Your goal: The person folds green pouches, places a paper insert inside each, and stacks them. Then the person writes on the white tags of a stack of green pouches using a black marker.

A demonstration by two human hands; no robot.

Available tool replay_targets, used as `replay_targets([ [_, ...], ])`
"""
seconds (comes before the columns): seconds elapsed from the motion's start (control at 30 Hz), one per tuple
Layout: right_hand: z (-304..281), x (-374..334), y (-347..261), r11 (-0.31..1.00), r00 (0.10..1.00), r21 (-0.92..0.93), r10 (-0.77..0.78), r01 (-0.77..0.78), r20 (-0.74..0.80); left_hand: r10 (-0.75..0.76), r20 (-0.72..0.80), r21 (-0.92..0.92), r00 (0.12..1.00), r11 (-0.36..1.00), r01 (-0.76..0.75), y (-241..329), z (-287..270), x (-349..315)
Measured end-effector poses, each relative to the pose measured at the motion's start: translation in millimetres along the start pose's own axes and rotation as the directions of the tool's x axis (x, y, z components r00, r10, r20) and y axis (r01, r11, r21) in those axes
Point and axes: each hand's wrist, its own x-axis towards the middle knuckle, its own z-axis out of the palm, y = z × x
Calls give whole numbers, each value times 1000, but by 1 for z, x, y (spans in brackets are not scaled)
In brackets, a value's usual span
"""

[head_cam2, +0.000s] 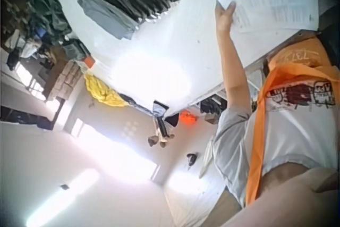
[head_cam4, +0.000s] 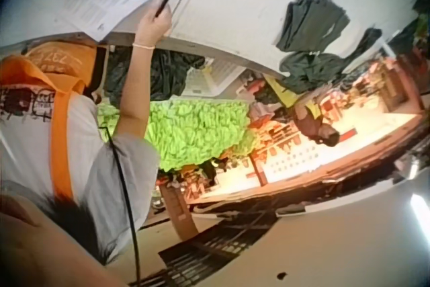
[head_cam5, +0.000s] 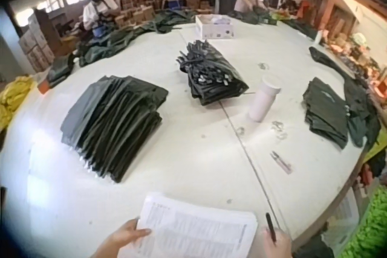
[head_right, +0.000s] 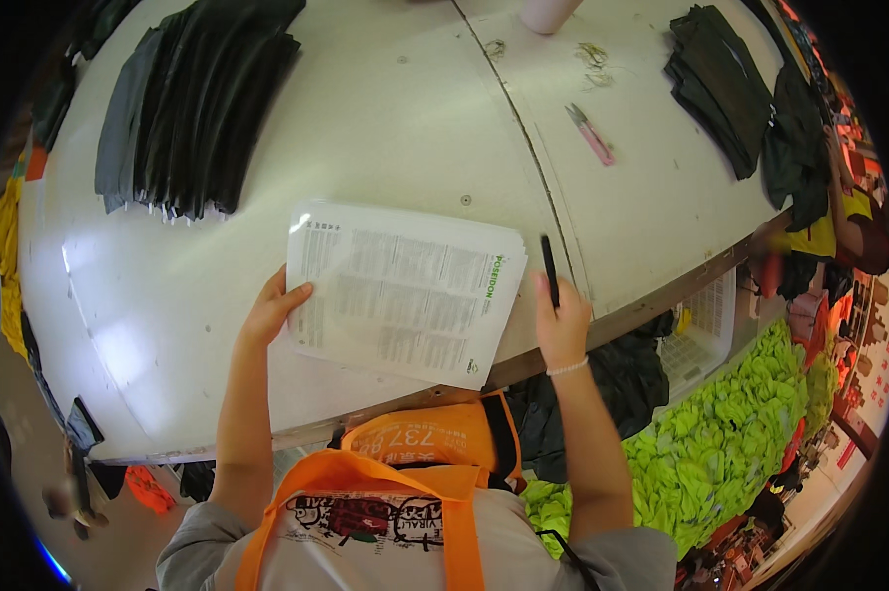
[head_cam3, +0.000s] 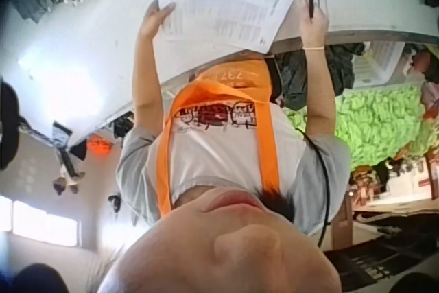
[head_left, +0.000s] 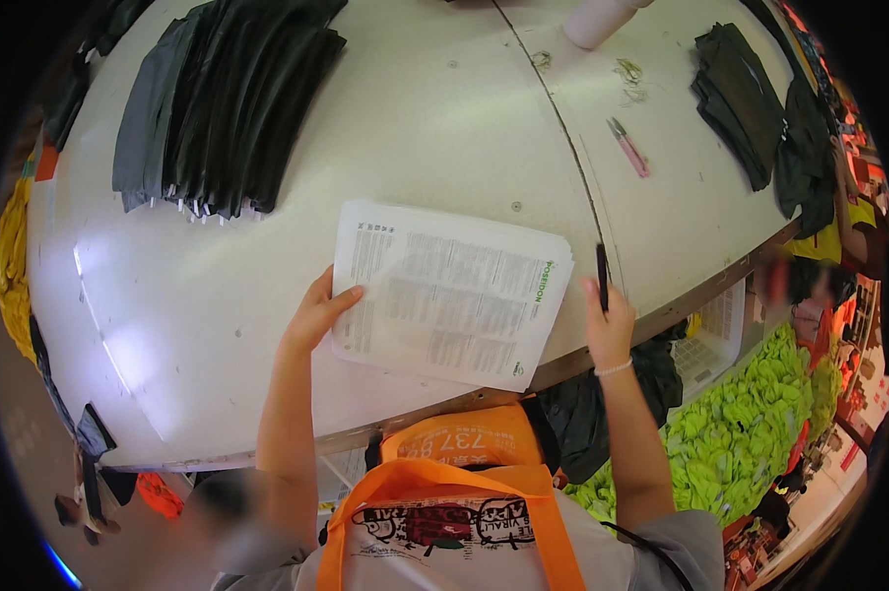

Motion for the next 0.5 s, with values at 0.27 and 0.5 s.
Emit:
replay_targets([
  [0.27, 28, 97, -64, 880, 856, -243, -275, 407, 438, 91, -123, 324, 988, 945, -47, 0, 4, -12],
  [0.5, 34, 110, -56, 849, 757, -282, -190, 446, 625, 392, -145, 547, 909, 797, -256, 1, 20, -17],
])
